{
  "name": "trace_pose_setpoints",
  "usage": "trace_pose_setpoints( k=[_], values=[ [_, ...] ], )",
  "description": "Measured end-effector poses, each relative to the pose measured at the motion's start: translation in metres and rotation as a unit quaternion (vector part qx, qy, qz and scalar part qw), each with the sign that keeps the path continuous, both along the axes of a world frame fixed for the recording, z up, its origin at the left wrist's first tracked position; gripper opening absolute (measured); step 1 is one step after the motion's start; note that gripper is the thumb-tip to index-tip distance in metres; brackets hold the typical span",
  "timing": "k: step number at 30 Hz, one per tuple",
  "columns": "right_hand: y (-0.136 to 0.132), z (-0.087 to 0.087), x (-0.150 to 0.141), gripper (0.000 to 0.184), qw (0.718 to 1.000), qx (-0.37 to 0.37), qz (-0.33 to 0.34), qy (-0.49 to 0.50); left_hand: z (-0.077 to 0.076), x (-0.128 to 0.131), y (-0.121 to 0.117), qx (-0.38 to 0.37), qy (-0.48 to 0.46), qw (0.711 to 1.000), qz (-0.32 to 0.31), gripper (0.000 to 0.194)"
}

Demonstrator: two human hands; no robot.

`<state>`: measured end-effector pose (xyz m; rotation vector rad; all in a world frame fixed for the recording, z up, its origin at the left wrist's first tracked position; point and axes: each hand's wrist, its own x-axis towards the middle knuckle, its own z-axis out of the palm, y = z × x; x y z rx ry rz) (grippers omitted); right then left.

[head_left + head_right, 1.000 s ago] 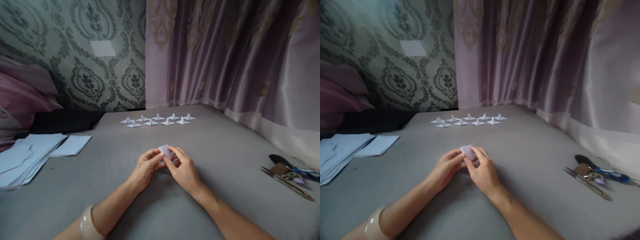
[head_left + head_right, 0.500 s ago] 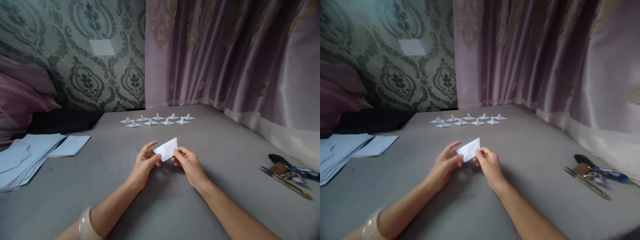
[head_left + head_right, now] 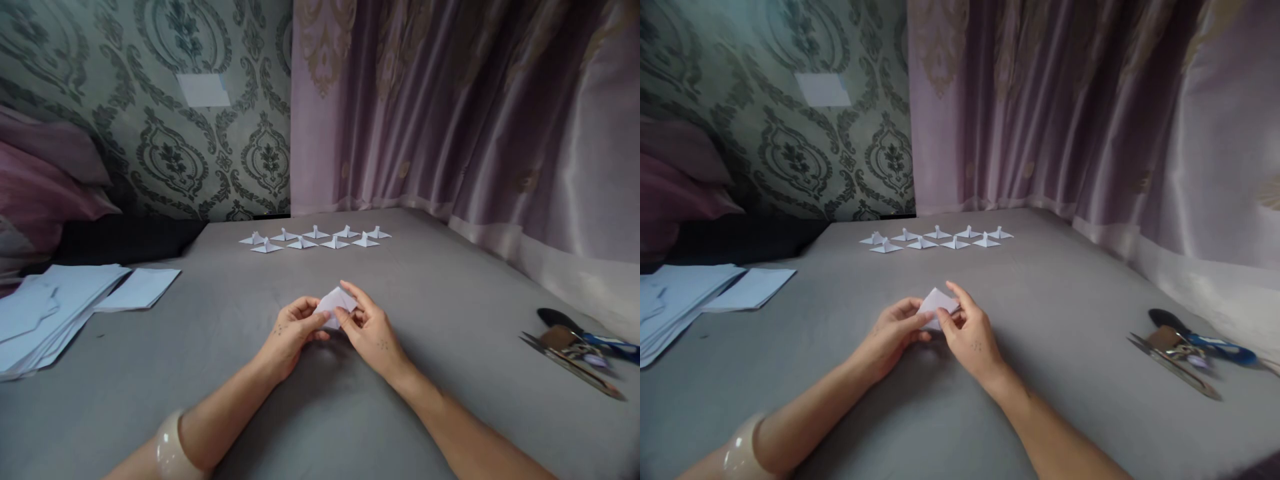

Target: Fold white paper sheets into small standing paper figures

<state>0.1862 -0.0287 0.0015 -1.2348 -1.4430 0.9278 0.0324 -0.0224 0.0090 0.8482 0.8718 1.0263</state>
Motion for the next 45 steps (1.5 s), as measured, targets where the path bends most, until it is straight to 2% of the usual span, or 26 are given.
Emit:
trace_pose_setpoints(
  k=[6, 11, 16, 23, 25, 27, 29, 32, 34, 37, 40, 42, 45],
  values=[
    [-0.002, 0.008, 0.002, 0.033, 0.998, 0.029, -0.051, -0.024, 0.000, 0.002, -0.002, 0.011, 0.022, 0.999, -0.022, 0.022],
    [-0.002, 0.014, 0.004, 0.037, 0.998, -0.031, -0.045, 0.009, -0.001, 0.002, 0.000, 0.019, 0.063, 0.998, -0.005, 0.022],
    [-0.001, 0.009, 0.003, 0.037, 0.994, -0.069, -0.033, 0.078, -0.005, 0.002, 0.002, 0.010, 0.065, 0.998, 0.014, 0.029],
    [0.007, 0.003, 0.011, 0.035, 0.991, -0.065, -0.051, 0.107, -0.002, -0.004, 0.013, -0.013, -0.069, 0.989, 0.133, 0.038],
    [0.008, 0.004, 0.011, 0.041, 0.992, -0.085, -0.027, 0.089, 0.001, -0.006, 0.015, -0.020, -0.089, 0.981, 0.169, 0.037],
    [0.007, 0.006, 0.009, 0.038, 0.991, -0.112, 0.005, 0.076, 0.002, -0.006, 0.016, -0.028, -0.111, 0.976, 0.184, 0.035],
    [0.005, 0.008, 0.005, 0.033, 0.988, -0.131, 0.017, 0.077, 0.002, -0.005, 0.015, -0.035, -0.123, 0.978, 0.163, 0.031],
    [0.002, 0.007, 0.002, 0.031, 0.988, -0.132, -0.005, 0.080, 0.000, -0.002, 0.011, -0.064, -0.118, 0.986, 0.097, 0.025],
    [0.001, 0.004, 0.000, 0.026, 0.990, -0.127, -0.010, 0.060, 0.000, -0.001, 0.010, -0.088, -0.118, 0.986, 0.081, 0.019],
    [-0.001, -0.001, 0.001, 0.017, 0.995, -0.098, 0.012, -0.033, 0.001, -0.001, 0.011, -0.102, -0.136, 0.980, 0.104, 0.013],
    [-0.002, 0.000, 0.003, 0.010, 0.991, -0.068, 0.066, -0.089, 0.003, -0.003, 0.013, -0.075, -0.127, 0.981, 0.129, 0.012],
    [-0.001, 0.006, 0.006, 0.017, 0.993, -0.076, 0.078, -0.047, 0.005, -0.004, 0.014, -0.048, -0.105, 0.985, 0.131, 0.015],
    [0.002, 0.015, 0.010, 0.014, 0.991, -0.106, 0.057, 0.063, 0.005, -0.004, 0.012, -0.026, -0.092, 0.990, 0.108, 0.020]
  ],
)
